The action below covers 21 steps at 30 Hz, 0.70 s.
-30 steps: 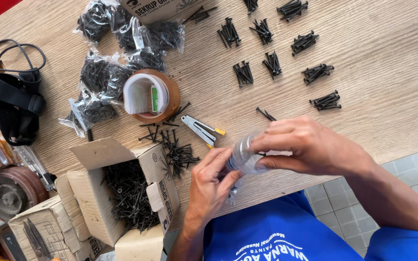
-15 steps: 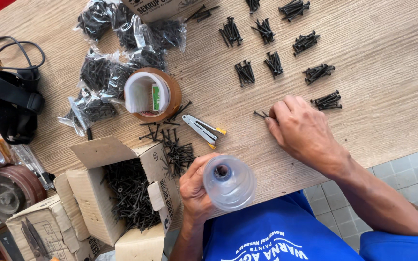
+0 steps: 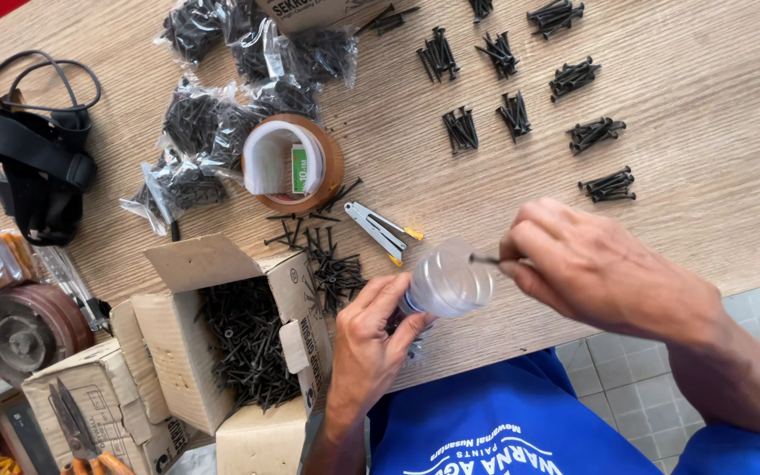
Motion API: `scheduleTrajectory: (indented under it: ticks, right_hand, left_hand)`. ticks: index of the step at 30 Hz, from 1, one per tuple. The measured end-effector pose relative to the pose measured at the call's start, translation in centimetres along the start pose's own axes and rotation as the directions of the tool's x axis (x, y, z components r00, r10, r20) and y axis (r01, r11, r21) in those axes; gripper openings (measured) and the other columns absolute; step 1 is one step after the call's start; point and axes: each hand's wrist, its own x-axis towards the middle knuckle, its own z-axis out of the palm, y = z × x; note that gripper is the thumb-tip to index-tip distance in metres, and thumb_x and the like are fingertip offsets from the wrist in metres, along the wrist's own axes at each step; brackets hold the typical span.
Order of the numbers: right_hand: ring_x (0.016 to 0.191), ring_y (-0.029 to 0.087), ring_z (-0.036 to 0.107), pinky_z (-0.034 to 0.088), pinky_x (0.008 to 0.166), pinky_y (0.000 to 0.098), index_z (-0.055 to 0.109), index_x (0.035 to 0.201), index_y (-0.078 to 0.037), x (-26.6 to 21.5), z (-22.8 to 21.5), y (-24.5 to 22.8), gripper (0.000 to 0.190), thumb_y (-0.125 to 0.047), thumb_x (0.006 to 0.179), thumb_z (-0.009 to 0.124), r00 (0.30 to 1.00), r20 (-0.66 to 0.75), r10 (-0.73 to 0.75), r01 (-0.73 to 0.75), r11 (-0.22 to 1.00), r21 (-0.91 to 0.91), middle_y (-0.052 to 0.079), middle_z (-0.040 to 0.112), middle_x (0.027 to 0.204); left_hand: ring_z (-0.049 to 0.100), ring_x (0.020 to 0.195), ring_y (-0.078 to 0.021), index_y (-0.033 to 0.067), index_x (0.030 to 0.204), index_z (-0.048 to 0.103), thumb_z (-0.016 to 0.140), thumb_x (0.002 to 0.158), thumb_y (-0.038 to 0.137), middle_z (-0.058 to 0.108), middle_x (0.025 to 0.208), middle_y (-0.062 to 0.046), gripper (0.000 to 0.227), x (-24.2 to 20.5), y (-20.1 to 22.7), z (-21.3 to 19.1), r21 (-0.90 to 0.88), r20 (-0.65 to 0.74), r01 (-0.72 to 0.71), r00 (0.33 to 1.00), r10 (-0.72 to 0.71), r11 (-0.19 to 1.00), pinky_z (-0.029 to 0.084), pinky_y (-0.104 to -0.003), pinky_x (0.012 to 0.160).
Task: The person repeatedly scoops black screws from a cardboard box into a cut plastic bottle, then pours them into small plastic bags. They seal each bag using a handheld heat sealer and place the finished packages on the table. The process is repeated multiple times.
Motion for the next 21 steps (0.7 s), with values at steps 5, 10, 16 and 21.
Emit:
scheduleTrajectory:
  ticks: [5,10,16,21]
  right_hand:
    - [0.075,0.026,0.053,0.048,0.070,0.0440,0.057,0.094,-0.009,2.1,-0.4,-2.2,0.024,-0.026,0.111,0.056,0.964,-0.046,-0.261,0.252,0.957,-0.145,0.007,0.057,0.087]
    - [0.078,0.026,0.058,0.049,0.070,0.0395,0.065,0.112,-0.003,1.9,-3.1,-3.8,0.017,-0.019,0.108,0.061,0.901,-0.277,-0.335,0.366,0.928,0.068,0.008,0.065,0.101]
    - [0.094,0.023,0.072,0.060,0.092,0.0356,0.078,0.105,-0.002,-2.8,-4.0,1.7,0.015,-0.008,0.092,0.084,0.882,-0.471,0.006,0.039,0.996,0.086,0.014,0.075,0.106]
    - [0.114,0.031,0.064,0.061,0.095,0.0431,0.074,0.136,-0.018,-6.0,-1.6,8.7,0.049,-0.041,0.092,0.076,0.951,-0.203,0.232,-0.291,0.894,-0.341,0.012,0.072,0.125]
  left_hand:
    - [0.074,0.108,-0.0271,0.0003,0.130,0.069,0.080,0.094,0.019,0.073,0.121,-0.014,0.041,0.8,-0.1,0.5,-0.005,0.067,-0.081,0.994,0.081,0.997,0.058,-0.036,0.097]
    - [0.074,0.111,-0.0261,0.0018,0.132,0.069,0.079,0.095,0.016,0.074,0.124,-0.013,0.041,0.8,-0.3,1.1,-0.090,0.051,-0.086,0.995,0.091,0.992,0.058,-0.035,0.099]
    - [0.075,0.109,-0.0294,-0.0008,0.126,0.071,0.069,0.099,0.010,0.075,0.120,-0.017,0.030,0.9,-0.1,1.8,-0.298,-0.043,-0.209,0.978,0.206,0.931,0.062,-0.037,0.098]
    - [0.079,0.111,-0.0302,0.0045,0.116,0.074,0.081,0.094,0.010,0.078,0.116,-0.013,0.024,0.0,-0.9,3.2,-0.581,-0.221,-0.298,0.953,0.205,0.757,0.063,-0.048,0.113]
